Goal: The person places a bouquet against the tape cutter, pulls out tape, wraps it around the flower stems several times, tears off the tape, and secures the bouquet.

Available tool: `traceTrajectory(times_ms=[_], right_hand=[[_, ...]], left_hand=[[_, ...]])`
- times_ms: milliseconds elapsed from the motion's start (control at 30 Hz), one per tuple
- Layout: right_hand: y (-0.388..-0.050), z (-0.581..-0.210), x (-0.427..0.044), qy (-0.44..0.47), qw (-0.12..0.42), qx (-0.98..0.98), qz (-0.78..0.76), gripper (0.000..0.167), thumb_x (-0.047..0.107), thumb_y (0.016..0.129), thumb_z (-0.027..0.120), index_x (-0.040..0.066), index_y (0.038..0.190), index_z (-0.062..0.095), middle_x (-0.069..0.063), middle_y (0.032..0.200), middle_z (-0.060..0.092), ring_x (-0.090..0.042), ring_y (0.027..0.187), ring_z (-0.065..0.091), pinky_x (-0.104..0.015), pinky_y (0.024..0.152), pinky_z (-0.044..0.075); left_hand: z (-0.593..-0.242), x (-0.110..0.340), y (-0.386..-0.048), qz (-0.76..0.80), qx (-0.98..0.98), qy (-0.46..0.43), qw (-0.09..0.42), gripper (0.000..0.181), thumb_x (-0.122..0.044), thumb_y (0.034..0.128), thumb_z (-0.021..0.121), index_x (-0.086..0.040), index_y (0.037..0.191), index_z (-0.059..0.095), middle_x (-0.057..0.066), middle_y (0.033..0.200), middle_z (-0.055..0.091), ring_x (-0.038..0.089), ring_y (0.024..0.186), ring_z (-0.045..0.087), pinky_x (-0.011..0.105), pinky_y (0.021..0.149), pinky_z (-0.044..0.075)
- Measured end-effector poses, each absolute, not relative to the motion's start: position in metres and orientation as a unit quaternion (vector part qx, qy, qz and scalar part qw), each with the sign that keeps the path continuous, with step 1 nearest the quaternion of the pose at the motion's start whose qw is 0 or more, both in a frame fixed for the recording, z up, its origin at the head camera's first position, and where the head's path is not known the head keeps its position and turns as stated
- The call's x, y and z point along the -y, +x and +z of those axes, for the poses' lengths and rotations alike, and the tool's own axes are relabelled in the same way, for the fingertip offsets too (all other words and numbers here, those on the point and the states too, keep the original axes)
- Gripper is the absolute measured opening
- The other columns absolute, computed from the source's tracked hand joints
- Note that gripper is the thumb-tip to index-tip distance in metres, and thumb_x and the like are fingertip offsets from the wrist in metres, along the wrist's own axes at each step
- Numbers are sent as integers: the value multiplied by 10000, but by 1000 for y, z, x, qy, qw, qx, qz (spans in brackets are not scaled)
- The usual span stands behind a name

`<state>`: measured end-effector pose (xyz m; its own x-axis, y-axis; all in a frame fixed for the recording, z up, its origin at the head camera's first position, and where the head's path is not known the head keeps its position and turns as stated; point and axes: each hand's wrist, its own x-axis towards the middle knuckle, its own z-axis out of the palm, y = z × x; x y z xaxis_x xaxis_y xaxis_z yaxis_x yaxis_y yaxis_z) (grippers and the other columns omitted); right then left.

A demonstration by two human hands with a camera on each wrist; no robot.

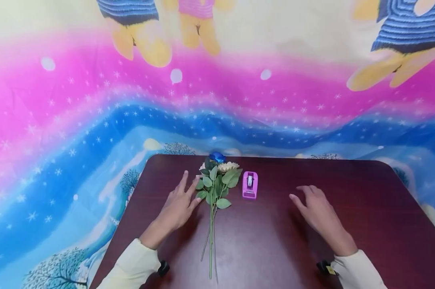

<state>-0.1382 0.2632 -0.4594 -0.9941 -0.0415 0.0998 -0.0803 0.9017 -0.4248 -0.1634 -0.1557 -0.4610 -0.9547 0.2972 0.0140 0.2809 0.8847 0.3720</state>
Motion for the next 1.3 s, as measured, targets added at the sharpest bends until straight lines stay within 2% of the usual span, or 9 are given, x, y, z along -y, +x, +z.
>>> traceTrajectory(times_ms=[200, 367, 467, 533, 633, 733, 967, 1133, 1300], right_hand=[[-163, -467, -239, 49, 16, 969, 243, 413, 363, 1025, 610, 10, 1235, 650, -188, 1168, 657, -304, 969, 635, -492, 847, 576], [-184, -472, -216, 63, 5, 961, 270, 317, 311, 1019, 633, 34, 1165, 683, -144, 1088, 679, -206, 831, 598, -371, 717, 544], [-195, -477, -202, 69, -4, 959, 274, 297, 301, 1012, 646, 32, 1127, 693, -129, 1025, 684, -200, 800, 588, -357, 700, 532], [-201, -481, -194, 66, -10, 960, 271, 292, 297, 1005, 657, 26, 1104, 696, -122, 981, 676, -203, 784, 573, -357, 695, 524], [-209, -486, -183, 56, -20, 962, 267, 313, 307, 996, 669, 10, 1089, 701, -124, 970, 671, -211, 799, 575, -374, 728, 540], [-215, -490, -175, 39, -25, 958, 283, 331, 323, 979, 690, 0, 1051, 703, -128, 956, 660, -220, 816, 577, -381, 750, 540], [-220, -491, -166, 5, -61, 937, 344, 336, 358, 956, 708, 26, 1009, 695, -88, 843, 638, -188, 734, 553, -305, 658, 467], [-218, -491, -160, -24, -96, 923, 373, 343, 372, 952, 710, 30, 936, 688, -51, 759, 611, -169, 655, 538, -282, 586, 451], [-219, -491, -155, -49, -104, 915, 386, 389, 351, 955, 700, 22, 752, 662, 12, 595, 486, -148, 568, 464, -277, 521, 389]], left_hand=[[-478, 155, -177, 141, -937, 318, -31, 550, -105, 957, 711, -195, 1477, 559, 162, 1611, 398, 369, 1430, 473, 629, 1065, 463], [-491, 147, -183, 89, -909, 399, -79, 437, -64, 913, 754, -196, 1325, 691, 104, 1300, 617, 257, 1188, 597, 451, 872, 559], [-496, 135, -180, 119, -936, 328, -40, 343, -218, 989, 683, -104, 1312, 663, 88, 1160, 637, 237, 1048, 638, 419, 838, 572], [-500, 123, -177, 166, -956, 243, 7, 430, -346, 1013, 635, -29, 1302, 607, 98, 1055, 644, 261, 971, 661, 430, 807, 568], [-505, 107, -172, 225, -965, 122, 48, 586, -436, 974, 670, 32, 1301, 539, 131, 984, 681, 324, 966, 707, 466, 821, 576], [-507, 96, -169, 245, -966, 57, 62, 565, -439, 906, 759, 27, 1170, 579, 115, 860, 659, 327, 834, 693, 476, 769, 559], [-510, 85, -168, 243, -966, 35, 81, 350, -320, 886, 800, -123, 772, 534, 18, 670, 530, 263, 681, 610, 384, 620, 493], [-511, 83, -169, 252, -963, 58, 70, 466, -195, 910, 768, -168, 575, 445, -10, 570, 475, 231, 648, 595, 453, 786, 543], [-508, 85, -170, 252, -963, 78, 47, 447, -52, 876, 719, -157, 544, 440, 21, 585, 552, 279, 730, 671, 581, 941, 527]])
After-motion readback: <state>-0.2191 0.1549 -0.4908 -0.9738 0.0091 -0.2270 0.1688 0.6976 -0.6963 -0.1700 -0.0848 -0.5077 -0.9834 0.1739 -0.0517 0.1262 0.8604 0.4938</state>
